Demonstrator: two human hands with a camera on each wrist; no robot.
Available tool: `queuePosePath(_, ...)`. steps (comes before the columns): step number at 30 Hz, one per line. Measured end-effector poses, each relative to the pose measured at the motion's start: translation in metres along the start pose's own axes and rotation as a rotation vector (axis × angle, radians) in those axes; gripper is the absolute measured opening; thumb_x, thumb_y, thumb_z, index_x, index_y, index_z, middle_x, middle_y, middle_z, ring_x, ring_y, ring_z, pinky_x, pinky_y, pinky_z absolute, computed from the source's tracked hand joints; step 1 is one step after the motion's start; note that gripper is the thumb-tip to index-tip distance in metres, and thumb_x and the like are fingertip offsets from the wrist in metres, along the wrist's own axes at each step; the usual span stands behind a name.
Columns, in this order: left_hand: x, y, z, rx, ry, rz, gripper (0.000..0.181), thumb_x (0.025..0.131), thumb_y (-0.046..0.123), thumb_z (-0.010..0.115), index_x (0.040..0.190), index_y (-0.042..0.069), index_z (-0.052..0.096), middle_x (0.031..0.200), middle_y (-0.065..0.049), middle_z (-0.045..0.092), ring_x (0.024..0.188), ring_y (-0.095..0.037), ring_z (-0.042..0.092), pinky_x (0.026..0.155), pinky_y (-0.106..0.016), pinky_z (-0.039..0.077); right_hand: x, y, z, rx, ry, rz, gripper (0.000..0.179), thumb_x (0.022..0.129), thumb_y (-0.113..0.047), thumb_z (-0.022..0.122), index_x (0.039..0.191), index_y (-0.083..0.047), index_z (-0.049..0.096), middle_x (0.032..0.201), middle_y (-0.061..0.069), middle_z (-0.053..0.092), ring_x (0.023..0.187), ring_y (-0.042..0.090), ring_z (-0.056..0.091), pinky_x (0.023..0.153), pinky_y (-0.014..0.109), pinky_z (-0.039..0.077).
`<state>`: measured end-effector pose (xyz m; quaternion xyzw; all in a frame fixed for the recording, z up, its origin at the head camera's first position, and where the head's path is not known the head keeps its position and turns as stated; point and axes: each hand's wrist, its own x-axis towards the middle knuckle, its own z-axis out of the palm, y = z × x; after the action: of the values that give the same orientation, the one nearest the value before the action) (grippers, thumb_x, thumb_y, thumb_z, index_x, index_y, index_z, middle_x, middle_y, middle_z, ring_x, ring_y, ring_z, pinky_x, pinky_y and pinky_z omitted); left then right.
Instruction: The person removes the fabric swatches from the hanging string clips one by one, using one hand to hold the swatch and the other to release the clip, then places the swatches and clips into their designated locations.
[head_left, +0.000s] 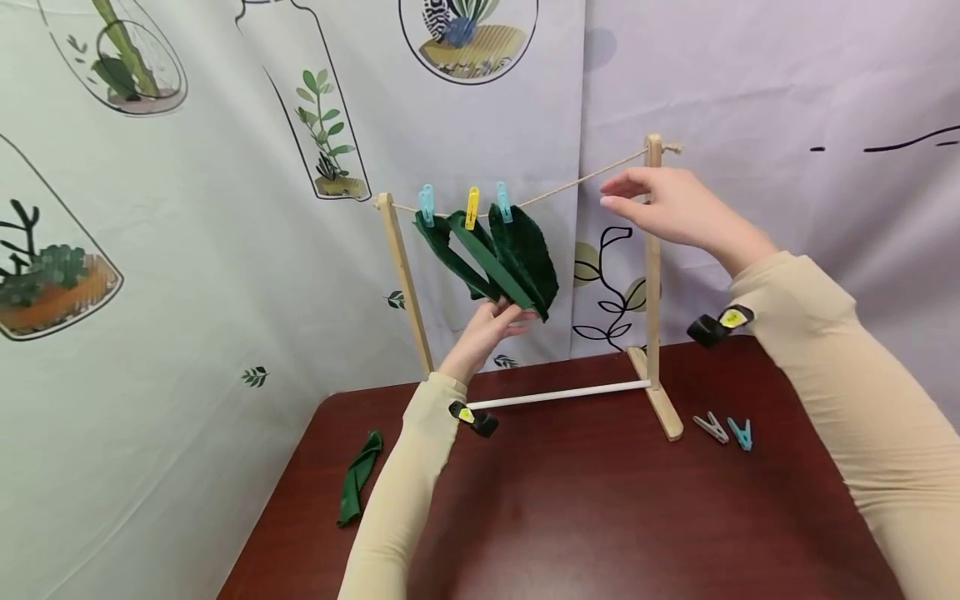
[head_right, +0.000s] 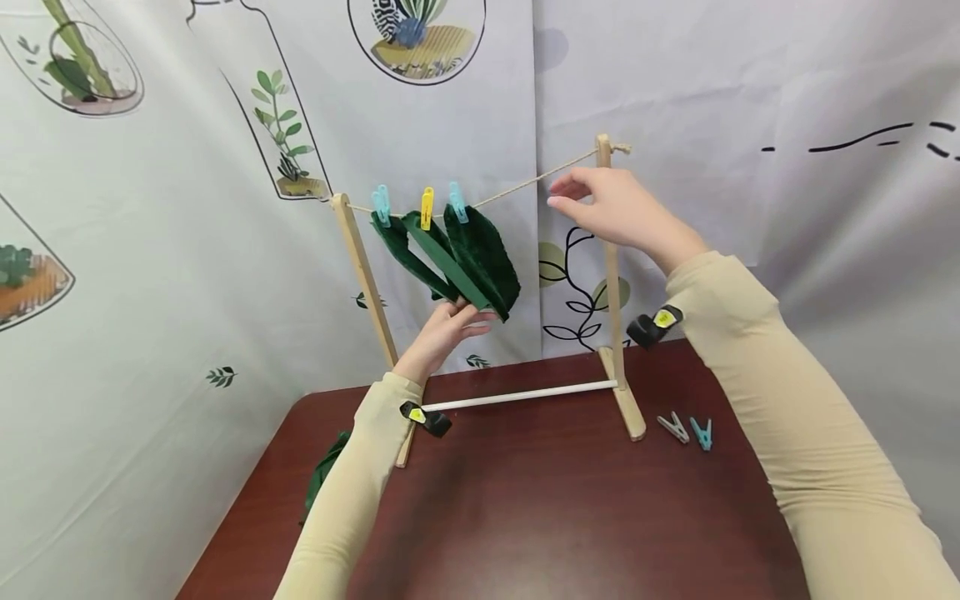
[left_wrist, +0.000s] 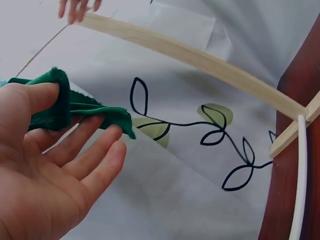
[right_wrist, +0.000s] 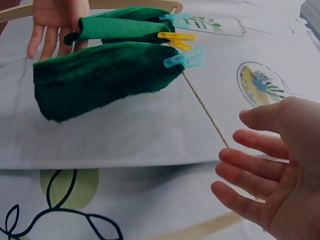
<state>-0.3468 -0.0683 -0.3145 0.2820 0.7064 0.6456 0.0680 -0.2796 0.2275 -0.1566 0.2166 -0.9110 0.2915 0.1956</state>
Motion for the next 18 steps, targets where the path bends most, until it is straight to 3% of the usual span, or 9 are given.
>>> queuePosePath(8, -0.001, -0.007, 0.014, -0.178, 0.014, 0.019, 0.021, 0.105, 0.008, 0.049, 0.123, -0.003, 0.053, 0.123, -0.020, 0.062, 0.117, -0.032, 0.063, 0.102, -0.048, 0.048, 0.029, -0.018, 0.011, -0.017, -0.066, -0.059, 0.048, 0.104, -0.035, 0.055, 0.140, -0.004, 0.055, 0.134, 0.019, 0.061, 0.130, 0.036, 0.052, 0.106, 0.054, 0.040)
queuePosePath(12, 0.001, -0.008, 0.021, -0.211, 0.042, 0.043, 0.026, 0.104, 0.008, 0.052, 0.126, -0.005, 0.056, 0.119, -0.014, 0.063, 0.106, -0.023, 0.066, 0.099, -0.046, 0.050, 0.040, -0.026, 0.018, -0.017, -0.078, -0.078, 0.048, 0.105, -0.033, 0.054, 0.143, -0.003, 0.052, 0.135, 0.020, 0.060, 0.128, 0.035, 0.053, 0.104, 0.053, 0.041)
queuePosePath(18, 0.000, -0.010, 0.024, -0.231, 0.072, 0.039, 0.024, 0.103, 0.007, 0.055, 0.124, -0.006, 0.058, 0.114, -0.011, 0.065, 0.097, -0.018, 0.067, 0.099, -0.049, 0.050, 0.051, -0.039, 0.023, -0.026, -0.031, -0.107, 0.046, 0.105, -0.030, 0.054, 0.142, -0.004, 0.054, 0.131, 0.018, 0.062, 0.122, 0.033, 0.056, 0.097, 0.050, 0.046)
